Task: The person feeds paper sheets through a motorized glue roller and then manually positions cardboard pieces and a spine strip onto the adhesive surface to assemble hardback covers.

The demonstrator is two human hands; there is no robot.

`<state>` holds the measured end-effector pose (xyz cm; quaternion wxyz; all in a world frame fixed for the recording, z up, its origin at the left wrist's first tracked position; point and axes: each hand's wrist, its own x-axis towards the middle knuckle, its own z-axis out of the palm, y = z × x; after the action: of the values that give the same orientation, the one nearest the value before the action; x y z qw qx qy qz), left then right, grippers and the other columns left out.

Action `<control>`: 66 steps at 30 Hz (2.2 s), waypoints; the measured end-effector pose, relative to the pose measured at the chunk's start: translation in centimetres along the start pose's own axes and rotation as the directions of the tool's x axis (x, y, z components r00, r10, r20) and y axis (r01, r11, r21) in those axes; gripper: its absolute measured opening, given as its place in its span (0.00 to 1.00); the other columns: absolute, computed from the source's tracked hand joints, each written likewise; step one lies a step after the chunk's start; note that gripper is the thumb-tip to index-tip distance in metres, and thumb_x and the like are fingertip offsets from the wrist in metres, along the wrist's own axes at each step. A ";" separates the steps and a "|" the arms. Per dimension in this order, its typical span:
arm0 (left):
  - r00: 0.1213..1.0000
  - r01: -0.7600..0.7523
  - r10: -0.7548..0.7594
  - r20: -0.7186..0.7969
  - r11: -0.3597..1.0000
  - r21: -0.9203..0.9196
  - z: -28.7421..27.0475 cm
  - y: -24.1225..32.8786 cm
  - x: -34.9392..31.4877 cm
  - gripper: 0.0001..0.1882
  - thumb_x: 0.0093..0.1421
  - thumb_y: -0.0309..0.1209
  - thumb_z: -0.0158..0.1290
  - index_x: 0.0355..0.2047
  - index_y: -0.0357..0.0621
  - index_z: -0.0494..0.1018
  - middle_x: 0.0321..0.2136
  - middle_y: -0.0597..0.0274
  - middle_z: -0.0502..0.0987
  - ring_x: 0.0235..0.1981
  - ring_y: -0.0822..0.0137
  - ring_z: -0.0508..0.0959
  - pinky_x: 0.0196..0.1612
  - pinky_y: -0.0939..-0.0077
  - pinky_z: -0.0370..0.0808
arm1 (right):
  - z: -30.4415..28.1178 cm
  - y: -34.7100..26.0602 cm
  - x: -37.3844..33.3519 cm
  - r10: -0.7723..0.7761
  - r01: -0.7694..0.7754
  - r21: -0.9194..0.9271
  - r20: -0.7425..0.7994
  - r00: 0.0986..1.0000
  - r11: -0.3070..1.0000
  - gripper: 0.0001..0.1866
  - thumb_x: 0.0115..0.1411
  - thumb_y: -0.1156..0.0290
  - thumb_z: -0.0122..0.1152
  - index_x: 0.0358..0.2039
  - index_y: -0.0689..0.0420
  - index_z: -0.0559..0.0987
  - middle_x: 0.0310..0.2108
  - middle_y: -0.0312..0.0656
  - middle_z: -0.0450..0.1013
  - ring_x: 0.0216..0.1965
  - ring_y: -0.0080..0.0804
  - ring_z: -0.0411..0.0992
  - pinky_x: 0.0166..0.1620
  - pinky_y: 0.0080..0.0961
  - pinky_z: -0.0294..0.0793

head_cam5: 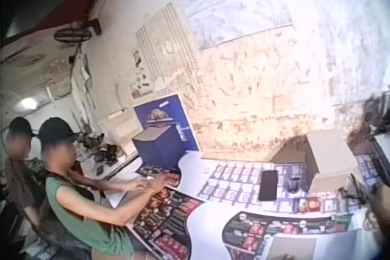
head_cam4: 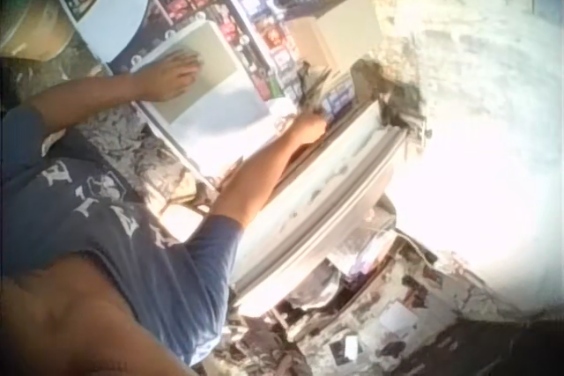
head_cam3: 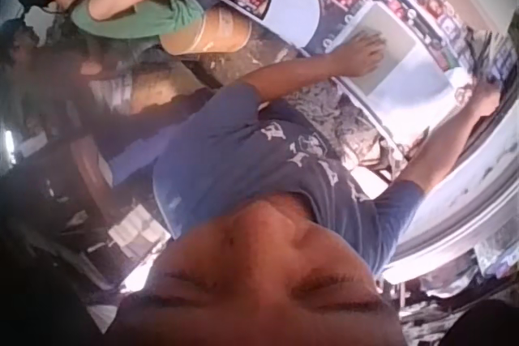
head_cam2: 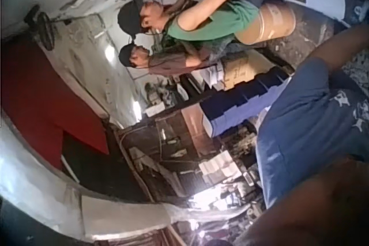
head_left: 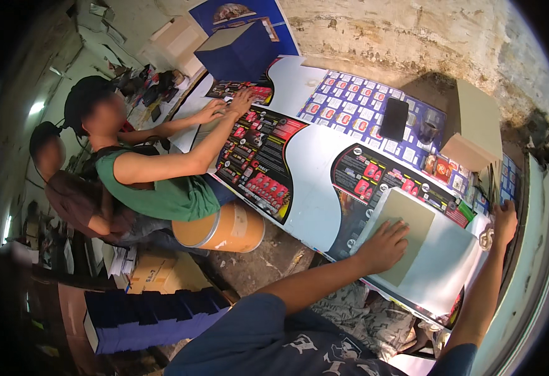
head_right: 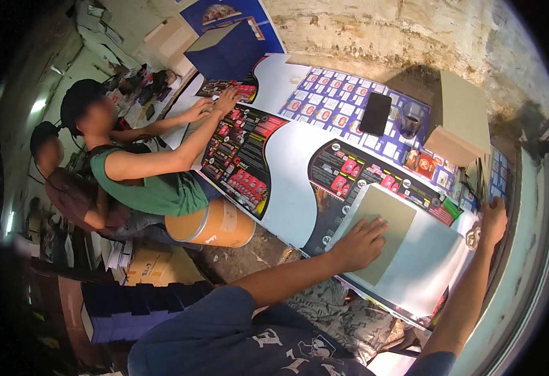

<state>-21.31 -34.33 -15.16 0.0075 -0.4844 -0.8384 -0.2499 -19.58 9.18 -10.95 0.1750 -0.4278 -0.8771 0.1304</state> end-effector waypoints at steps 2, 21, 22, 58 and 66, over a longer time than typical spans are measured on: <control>0.999 0.018 -0.018 0.033 1.000 -0.016 0.0 0.0 0.6 0.12 0.68 0.36 0.51 0.45 0.41 0.72 0.64 0.45 0.66 0.71 0.46 0.60 0.70 0.40 0.56 | -1.9 -2.2 -1.0 0.042 -0.042 -0.001 -0.014 0.999 0.999 0.25 0.58 0.56 0.67 0.55 0.51 0.80 0.49 0.47 0.81 0.51 0.49 0.79 0.53 0.41 0.75; 1.000 -0.016 0.016 -0.027 1.000 0.018 0.4 -0.3 0.3 0.14 0.64 0.36 0.53 0.44 0.39 0.73 0.64 0.44 0.67 0.70 0.45 0.61 0.70 0.40 0.57 | -0.1 -1.1 -0.8 0.003 0.044 0.152 -0.293 0.956 0.987 0.17 0.70 0.59 0.57 0.53 0.54 0.78 0.43 0.52 0.82 0.42 0.51 0.81 0.46 0.42 0.79; 1.000 -0.016 0.016 -0.021 1.000 0.013 0.4 -0.2 0.3 0.14 0.64 0.36 0.52 0.44 0.38 0.73 0.64 0.42 0.67 0.70 0.44 0.61 0.70 0.39 0.56 | -0.1 -1.4 -0.9 0.096 -0.017 0.359 -0.204 0.974 0.933 0.17 0.70 0.59 0.57 0.52 0.56 0.78 0.42 0.54 0.81 0.44 0.53 0.81 0.47 0.43 0.78; 0.999 0.004 -0.007 -0.054 0.998 -0.058 1.1 -0.3 -0.2 0.17 0.66 0.37 0.52 0.47 0.37 0.72 0.63 0.42 0.68 0.70 0.45 0.62 0.69 0.41 0.58 | -4.2 -0.7 -6.1 0.112 0.050 0.688 -0.189 0.976 0.724 0.20 0.68 0.61 0.64 0.49 0.67 0.81 0.47 0.45 0.79 0.47 0.32 0.77 0.55 0.28 0.74; 0.867 0.014 -0.169 -0.469 0.948 -0.317 -5.1 2.4 3.0 0.39 0.61 0.41 0.62 0.67 0.34 0.61 0.66 0.37 0.62 0.65 0.40 0.64 0.66 0.43 0.58 | -14.8 -5.8 -16.9 -0.261 0.350 0.642 -0.233 0.937 0.682 0.05 0.58 0.75 0.69 0.36 0.57 0.83 0.42 0.41 0.77 0.40 0.29 0.75 0.42 0.26 0.73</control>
<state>-22.13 -33.10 -8.93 0.1335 -0.3595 -0.7828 -0.4901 -7.78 -6.57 1.29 0.3906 -0.1896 -0.8160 0.3815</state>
